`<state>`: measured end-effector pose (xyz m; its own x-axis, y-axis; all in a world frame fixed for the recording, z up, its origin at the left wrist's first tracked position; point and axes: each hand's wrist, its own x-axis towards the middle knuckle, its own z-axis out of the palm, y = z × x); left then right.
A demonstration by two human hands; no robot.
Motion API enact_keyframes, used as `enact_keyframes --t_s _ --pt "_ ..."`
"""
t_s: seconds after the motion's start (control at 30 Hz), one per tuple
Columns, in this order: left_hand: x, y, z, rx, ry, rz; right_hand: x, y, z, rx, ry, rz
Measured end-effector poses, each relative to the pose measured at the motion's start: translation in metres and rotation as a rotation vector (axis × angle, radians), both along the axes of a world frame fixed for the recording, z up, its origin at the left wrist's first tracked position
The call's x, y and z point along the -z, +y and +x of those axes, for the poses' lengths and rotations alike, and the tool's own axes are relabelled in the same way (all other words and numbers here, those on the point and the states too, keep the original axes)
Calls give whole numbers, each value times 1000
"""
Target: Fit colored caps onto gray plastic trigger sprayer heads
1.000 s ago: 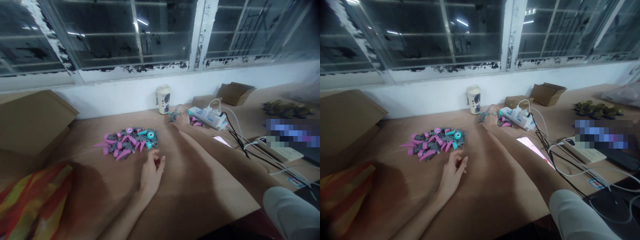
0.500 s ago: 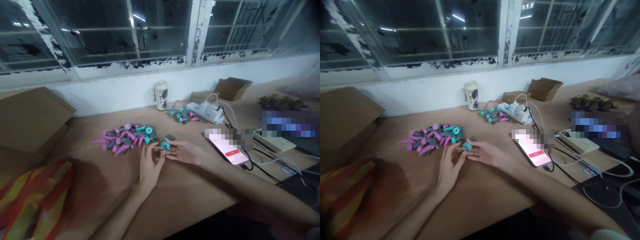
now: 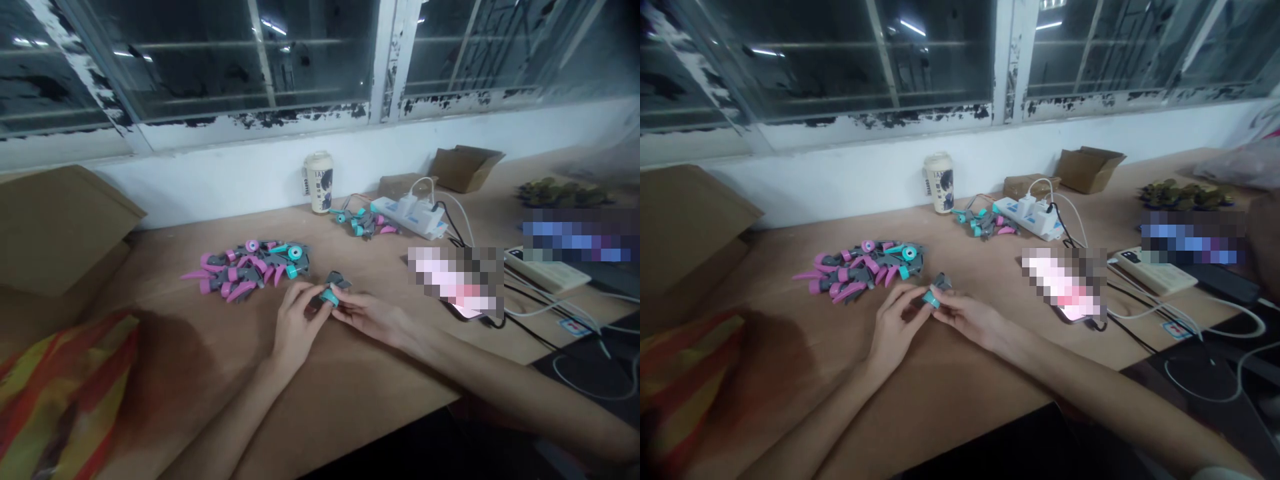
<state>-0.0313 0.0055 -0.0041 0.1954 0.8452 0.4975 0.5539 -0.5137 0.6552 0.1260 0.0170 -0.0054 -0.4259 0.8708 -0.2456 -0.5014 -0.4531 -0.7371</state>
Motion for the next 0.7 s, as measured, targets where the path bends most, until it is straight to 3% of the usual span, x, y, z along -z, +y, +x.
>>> enact_keyframes --t_s 0.3,0.5,0.7 --pt "2 3 -1 13 -113 -8 6 -1 -6 34 200 12" --pt "4 5 0 41 -141 -67 12 3 -4 3 174 36" --pt "-1 2 5 -13 -69 -17 16 4 -4 -9 162 82"
